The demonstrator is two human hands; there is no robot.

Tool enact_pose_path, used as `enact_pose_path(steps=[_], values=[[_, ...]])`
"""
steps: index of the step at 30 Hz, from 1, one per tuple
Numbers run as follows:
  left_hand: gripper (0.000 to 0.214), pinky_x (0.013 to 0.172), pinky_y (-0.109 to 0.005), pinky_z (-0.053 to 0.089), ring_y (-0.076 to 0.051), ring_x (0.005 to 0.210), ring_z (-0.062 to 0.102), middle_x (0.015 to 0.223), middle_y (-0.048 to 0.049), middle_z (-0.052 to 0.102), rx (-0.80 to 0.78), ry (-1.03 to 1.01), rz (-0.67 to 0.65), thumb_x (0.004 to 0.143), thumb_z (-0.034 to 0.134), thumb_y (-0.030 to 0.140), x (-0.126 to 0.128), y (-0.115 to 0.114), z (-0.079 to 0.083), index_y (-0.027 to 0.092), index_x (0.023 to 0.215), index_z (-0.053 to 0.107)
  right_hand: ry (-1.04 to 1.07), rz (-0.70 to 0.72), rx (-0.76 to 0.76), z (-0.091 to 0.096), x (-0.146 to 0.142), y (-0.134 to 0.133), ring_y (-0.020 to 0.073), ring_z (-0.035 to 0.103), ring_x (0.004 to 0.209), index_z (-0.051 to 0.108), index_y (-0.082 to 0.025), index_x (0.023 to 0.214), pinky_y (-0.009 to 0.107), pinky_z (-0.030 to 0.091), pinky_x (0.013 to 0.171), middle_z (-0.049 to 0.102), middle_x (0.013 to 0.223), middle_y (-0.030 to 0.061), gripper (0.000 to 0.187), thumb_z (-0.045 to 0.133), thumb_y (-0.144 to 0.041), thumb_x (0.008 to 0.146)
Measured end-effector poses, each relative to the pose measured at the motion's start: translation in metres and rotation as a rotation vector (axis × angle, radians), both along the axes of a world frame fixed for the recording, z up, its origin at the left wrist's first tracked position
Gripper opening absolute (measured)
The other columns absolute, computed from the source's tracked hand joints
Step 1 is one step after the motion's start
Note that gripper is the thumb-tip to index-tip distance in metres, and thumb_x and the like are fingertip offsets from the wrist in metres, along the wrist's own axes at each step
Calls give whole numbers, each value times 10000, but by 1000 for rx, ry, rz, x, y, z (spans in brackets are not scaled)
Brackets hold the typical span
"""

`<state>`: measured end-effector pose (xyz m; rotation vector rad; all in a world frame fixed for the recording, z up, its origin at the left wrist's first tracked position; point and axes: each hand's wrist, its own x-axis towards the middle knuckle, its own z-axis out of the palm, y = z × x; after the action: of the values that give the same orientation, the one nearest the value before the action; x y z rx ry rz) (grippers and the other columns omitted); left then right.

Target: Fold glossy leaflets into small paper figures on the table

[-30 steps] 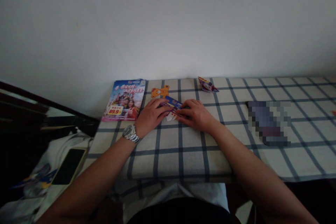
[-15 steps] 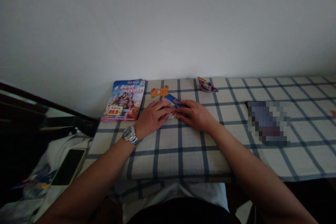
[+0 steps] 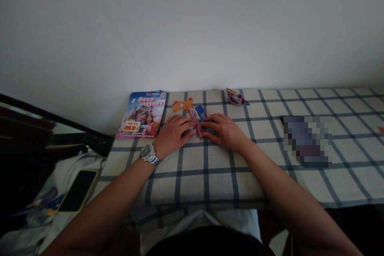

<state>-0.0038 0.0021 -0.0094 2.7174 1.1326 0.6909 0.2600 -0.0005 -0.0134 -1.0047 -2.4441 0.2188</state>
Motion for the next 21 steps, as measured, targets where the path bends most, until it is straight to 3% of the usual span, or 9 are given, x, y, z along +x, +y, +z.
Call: enact_pose_path(steps=[7, 12, 21], values=[[288, 1145, -520, 415, -264, 1222, 631, 1321, -49, 720, -14, -14, 74, 1066, 576, 382, 0, -1, 2, 238, 1273, 715, -3, 58, -5, 3, -2, -1, 322, 668, 1204, 737, -238, 1280, 529, 553, 1029, 756, 1221, 111, 323, 656, -402, 1013], [288, 1080, -517, 462, -282, 1210, 632, 1315, -66, 704, -8, -14, 124, 1061, 580, 382, 0, -1, 1, 243, 1267, 725, 6, 90, -23, 3, -3, -2, 325, 663, 1219, 743, -228, 1267, 535, 546, 1046, 756, 1216, 116, 328, 667, -413, 1006], [303, 1117, -505, 465, -266, 1230, 635, 1336, -65, 698, -55, -54, 57, 1086, 523, 361, -2, 3, -2, 223, 1280, 712, 68, 118, 6, 4, -5, -1, 306, 684, 1175, 745, -235, 1253, 524, 562, 1038, 749, 1227, 115, 288, 660, -369, 1012]])
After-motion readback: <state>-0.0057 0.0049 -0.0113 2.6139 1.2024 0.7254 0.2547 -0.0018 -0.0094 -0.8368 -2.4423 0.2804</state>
